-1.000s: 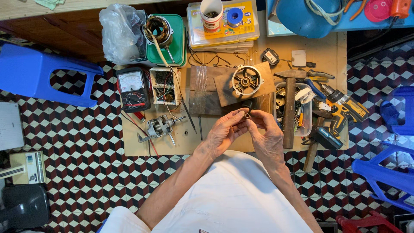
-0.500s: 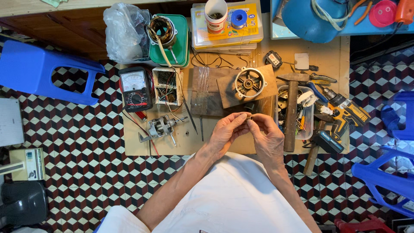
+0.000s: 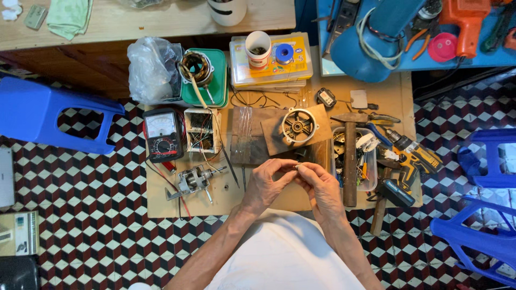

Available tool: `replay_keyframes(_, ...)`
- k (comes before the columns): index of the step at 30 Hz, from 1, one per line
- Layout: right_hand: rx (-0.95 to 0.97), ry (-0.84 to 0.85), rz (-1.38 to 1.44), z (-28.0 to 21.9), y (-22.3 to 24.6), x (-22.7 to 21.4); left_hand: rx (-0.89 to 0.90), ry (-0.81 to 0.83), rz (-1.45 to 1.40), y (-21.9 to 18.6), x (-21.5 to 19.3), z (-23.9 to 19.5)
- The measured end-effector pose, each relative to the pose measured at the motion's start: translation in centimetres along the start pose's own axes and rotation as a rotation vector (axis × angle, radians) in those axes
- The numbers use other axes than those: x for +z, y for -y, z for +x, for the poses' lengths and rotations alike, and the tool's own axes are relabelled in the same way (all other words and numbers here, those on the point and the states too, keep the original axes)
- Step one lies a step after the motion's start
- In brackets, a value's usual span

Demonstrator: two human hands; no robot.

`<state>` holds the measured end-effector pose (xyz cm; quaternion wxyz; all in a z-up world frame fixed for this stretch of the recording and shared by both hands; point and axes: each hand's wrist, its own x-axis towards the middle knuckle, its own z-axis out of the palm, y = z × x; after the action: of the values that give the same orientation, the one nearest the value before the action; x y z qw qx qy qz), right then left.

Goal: The person handles a small cylindrical metal part and a disassembled motor housing on a cluttered workbench. They use a screwdriver to adjust internal components of the motor while holding the housing steady. The person repeatedly inserts and removes the screwdriver to manipulate parts inside the motor.

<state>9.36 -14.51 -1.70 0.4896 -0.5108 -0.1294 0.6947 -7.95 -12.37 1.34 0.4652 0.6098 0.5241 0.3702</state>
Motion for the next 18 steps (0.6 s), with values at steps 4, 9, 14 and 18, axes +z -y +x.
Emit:
replay_keyframes(4,0.024,0.000,0.040,0.4,-0.3,0.3,0.154,-0.042,0.097,-0.5,-0.6,0.3)
replay_keyframes(9,0.020,0.006,0.079,1.0,-1.0,0.7,0.157,-0.058,0.139,-0.5,-0.9,0.5)
replay_keyframes(14,0.000,0.011,0.078,1.2,-1.2,0.9,0.201,-0.057,0.169,-0.4,-1.2,0.8)
replay_keyframes(18,0.031,0.023,0.129,1.2,-1.0,0.8,0.224,-0.040,0.174,-0.2,-1.2,1.1)
